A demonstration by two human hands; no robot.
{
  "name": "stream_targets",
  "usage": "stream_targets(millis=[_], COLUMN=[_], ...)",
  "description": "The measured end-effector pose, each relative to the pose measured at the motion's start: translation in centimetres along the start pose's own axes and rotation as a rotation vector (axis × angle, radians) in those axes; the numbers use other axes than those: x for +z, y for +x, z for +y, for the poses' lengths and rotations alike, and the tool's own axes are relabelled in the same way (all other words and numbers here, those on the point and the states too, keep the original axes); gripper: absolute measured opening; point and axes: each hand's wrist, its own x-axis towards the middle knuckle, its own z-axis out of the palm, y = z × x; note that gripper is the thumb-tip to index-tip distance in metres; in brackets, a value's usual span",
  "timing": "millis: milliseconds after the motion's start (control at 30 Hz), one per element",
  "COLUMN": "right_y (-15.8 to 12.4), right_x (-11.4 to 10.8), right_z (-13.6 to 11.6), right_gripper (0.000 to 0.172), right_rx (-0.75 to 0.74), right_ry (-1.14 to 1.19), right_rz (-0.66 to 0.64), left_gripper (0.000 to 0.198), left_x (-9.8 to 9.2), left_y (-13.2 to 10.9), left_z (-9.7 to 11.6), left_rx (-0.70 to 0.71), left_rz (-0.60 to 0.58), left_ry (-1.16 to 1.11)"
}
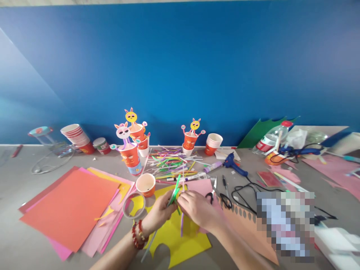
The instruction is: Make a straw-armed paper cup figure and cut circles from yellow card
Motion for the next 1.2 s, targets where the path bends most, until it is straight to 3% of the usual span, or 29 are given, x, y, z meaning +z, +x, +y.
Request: stream_targets(millis=[267, 467, 633, 700, 800, 900, 1200], right_y=[0.4, 0.6, 0.3, 0.1, -0.1, -0.1, 0.0], right_x=[1.4, 2.7, 2.6, 2.5, 2.4, 2.3, 2.2], right_z=[0.3, 0.7, 0.8, 0.7, 0.6, 0.6, 0.4], right_gripper=[0.017, 0.018, 0.013, 0.014, 0.013, 0.012, 0.011], right_rx=[-0.112, -0.169, -0.062, 0.002, 0.068, 0.101, 0.109], right_ry=[-0.151, -0.040, 0.063, 0.096, 0.089, 0.053, -0.031], right_rz=[-0.032, -0.052, 0.042, 0.092, 0.122, 0.108, 0.048], left_gripper=[0.039, 0.043, 0.044, 0.030, 0.005, 0.017, 0.019], left_x=[-0.1, 0.1, 0.6, 0.8, 0.9, 0.8, 0.4], left_y=[0.1, 0.1, 0.1, 0.1, 0.2, 0.3, 0.2], left_z=[0.2, -0.4, 0.0, 0.2, 0.2, 0.0, -0.4], left_rx=[0.014, 0.112, 0.091, 0.052, 0.018, 0.008, -0.015], left_rz=[-0.038, -0.006, 0.077, 0.145, 0.119, 0.062, 0.024], left_ry=[0.061, 0.133, 0.047, 0.066, 0.147, 0.165, 0.268])
